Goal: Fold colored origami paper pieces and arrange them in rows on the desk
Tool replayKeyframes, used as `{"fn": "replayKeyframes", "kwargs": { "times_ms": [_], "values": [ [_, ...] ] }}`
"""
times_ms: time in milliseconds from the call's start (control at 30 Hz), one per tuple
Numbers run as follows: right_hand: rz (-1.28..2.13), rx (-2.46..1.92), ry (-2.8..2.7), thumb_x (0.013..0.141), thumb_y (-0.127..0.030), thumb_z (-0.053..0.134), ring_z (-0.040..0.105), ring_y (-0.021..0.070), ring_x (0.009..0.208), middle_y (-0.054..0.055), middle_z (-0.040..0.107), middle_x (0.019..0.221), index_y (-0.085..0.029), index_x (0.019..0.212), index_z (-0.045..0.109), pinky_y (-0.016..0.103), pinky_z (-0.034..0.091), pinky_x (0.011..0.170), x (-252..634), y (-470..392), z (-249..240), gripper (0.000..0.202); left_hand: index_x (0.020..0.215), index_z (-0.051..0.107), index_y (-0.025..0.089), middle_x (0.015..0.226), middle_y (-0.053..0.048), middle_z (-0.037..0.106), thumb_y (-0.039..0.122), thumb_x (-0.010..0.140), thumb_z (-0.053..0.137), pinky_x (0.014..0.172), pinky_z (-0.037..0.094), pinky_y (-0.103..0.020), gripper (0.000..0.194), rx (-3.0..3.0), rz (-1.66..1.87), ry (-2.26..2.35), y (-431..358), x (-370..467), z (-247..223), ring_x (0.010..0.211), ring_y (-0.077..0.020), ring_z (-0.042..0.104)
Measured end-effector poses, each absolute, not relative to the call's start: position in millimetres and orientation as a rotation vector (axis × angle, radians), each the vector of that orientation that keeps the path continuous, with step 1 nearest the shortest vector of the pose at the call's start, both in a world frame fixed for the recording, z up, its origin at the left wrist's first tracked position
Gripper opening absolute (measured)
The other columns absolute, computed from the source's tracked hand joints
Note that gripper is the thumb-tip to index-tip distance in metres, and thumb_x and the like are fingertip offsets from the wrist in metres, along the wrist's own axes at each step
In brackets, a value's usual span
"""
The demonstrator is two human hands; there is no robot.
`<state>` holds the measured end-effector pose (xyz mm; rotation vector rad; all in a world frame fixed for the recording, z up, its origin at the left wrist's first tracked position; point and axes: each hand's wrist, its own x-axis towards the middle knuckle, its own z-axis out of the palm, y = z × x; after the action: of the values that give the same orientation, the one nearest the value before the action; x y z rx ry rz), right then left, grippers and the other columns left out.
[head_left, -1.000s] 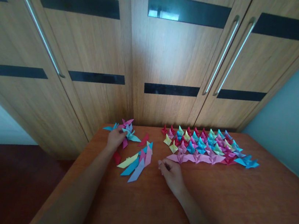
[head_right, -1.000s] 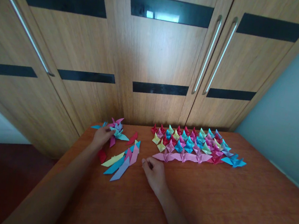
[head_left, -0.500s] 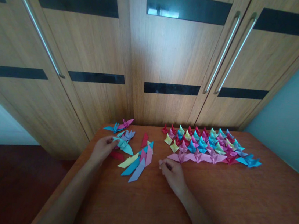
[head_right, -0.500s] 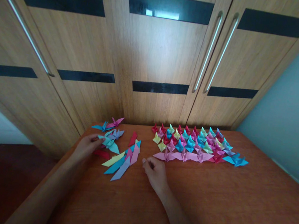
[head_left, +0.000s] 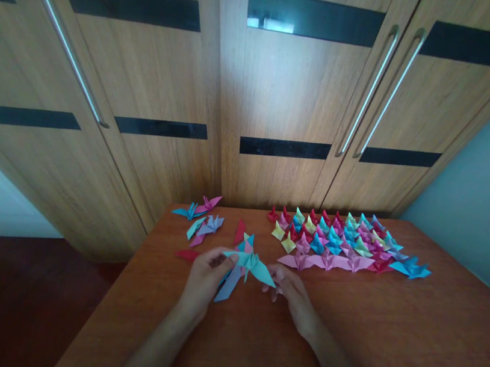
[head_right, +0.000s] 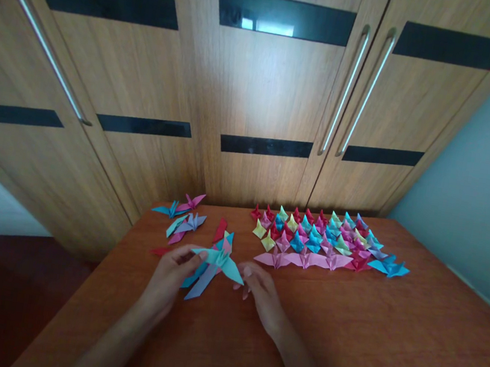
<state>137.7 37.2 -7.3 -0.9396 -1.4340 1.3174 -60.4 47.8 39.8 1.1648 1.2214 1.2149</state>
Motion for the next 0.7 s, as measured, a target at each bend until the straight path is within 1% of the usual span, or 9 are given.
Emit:
{"fn": "replayKeyframes", "kwargs": {
  "times_ms": [33, 100, 167, 233, 367, 500, 600, 700],
  "values": [
    [1.331, -0.926, -1.442, 0.086, -0.063, 0.037, 0.056, 0.0163, 0.072, 0.006, 0.06, 0.077, -0.016, 0.092, 0.062, 0.024, 0.043, 0.055, 137.9, 35.5, -5.1, 0.053, 0.082, 0.07, 0.016, 0.07, -0.003, 0.067, 0.044, 0.069, 0.07, 0.058, 0.044, -0.024, 0.031, 1.16, 1.199, 1.209, 46.3, -57.8, 37.2, 0.064, -0.0161, 0.059],
    [1.335, -0.94, -1.455, 0.083, -0.063, 0.043, 0.057, 0.0167, 0.073, 0.006, 0.061, 0.08, -0.017, 0.094, 0.062, 0.024, 0.043, 0.056, 137.5, 33.3, -1.5, 0.051, 0.084, 0.071, 0.016, 0.074, -0.005, 0.069, 0.044, 0.068, 0.071, 0.062, 0.045, -0.025, 0.033, 1.161, 1.178, 1.2, 44.8, -55.7, 33.2, 0.068, -0.018, 0.061],
    [1.333, -0.972, -1.461, 0.08, -0.06, 0.052, 0.057, 0.0157, 0.073, 0.005, 0.061, 0.082, -0.018, 0.094, 0.061, 0.023, 0.042, 0.055, 136.5, 32.6, 0.1, 0.045, 0.086, 0.071, 0.016, 0.075, -0.004, 0.069, 0.044, 0.068, 0.071, 0.061, 0.044, -0.024, 0.033, 1.164, 1.16, 1.21, 44.2, -55.7, 30.9, 0.068, -0.0174, 0.06],
    [1.334, -0.996, -1.458, 0.078, -0.056, 0.058, 0.057, 0.0146, 0.072, 0.004, 0.061, 0.082, -0.018, 0.094, 0.061, 0.022, 0.041, 0.056, 135.6, 33.2, -0.7, 0.041, 0.086, 0.071, 0.017, 0.075, -0.003, 0.068, 0.044, 0.069, 0.07, 0.057, 0.041, -0.022, 0.032, 1.161, 1.142, 1.226, 43.8, -55.8, 30.4, 0.065, -0.0154, 0.057],
    [1.315, -1.036, -1.462, 0.079, -0.05, 0.06, 0.055, 0.0122, 0.067, 0.001, 0.059, 0.073, -0.018, 0.089, 0.063, 0.021, 0.04, 0.056, 136.0, 36.0, -6.0, 0.034, 0.081, 0.07, 0.017, 0.071, 0.0, 0.065, 0.041, 0.069, 0.07, 0.054, 0.036, -0.02, 0.027, 1.159, 1.127, 1.221, 42.6, -54.3, 31.6, 0.06, -0.012, 0.052],
    [1.295, -1.074, -1.472, 0.079, -0.05, 0.06, 0.053, 0.0111, 0.062, -0.001, 0.057, 0.067, -0.017, 0.083, 0.063, 0.021, 0.039, 0.055, 136.7, 36.8, -7.4, 0.034, 0.08, 0.069, 0.017, 0.066, 0.002, 0.06, 0.039, 0.071, 0.069, 0.053, 0.034, -0.019, 0.025, 1.148, 1.108, 1.182, 41.6, -53.0, 31.7, 0.057, -0.0099, 0.048],
    [1.277, -1.105, -1.477, 0.079, -0.051, 0.059, 0.052, 0.0112, 0.061, -0.001, 0.057, 0.066, -0.017, 0.08, 0.062, 0.021, 0.039, 0.055, 136.5, 36.2, -6.5, 0.035, 0.08, 0.068, 0.016, 0.067, 0.001, 0.062, 0.04, 0.071, 0.069, 0.054, 0.035, -0.02, 0.026, 1.146, 1.091, 1.184, 41.6, -53.2, 30.3, 0.057, -0.0108, 0.049],
    [1.244, -1.122, -1.482, 0.08, -0.051, 0.058, 0.052, 0.0115, 0.061, -0.001, 0.056, 0.065, -0.017, 0.079, 0.062, 0.022, 0.039, 0.055, 136.8, 36.3, -7.1, 0.034, 0.082, 0.069, 0.017, 0.071, -0.001, 0.064, 0.041, 0.071, 0.068, 0.058, 0.039, -0.022, 0.027, 1.199, 1.069, 1.204, 43.3, -56.2, 29.1, 0.063, -0.014, 0.054]
  ]
}}
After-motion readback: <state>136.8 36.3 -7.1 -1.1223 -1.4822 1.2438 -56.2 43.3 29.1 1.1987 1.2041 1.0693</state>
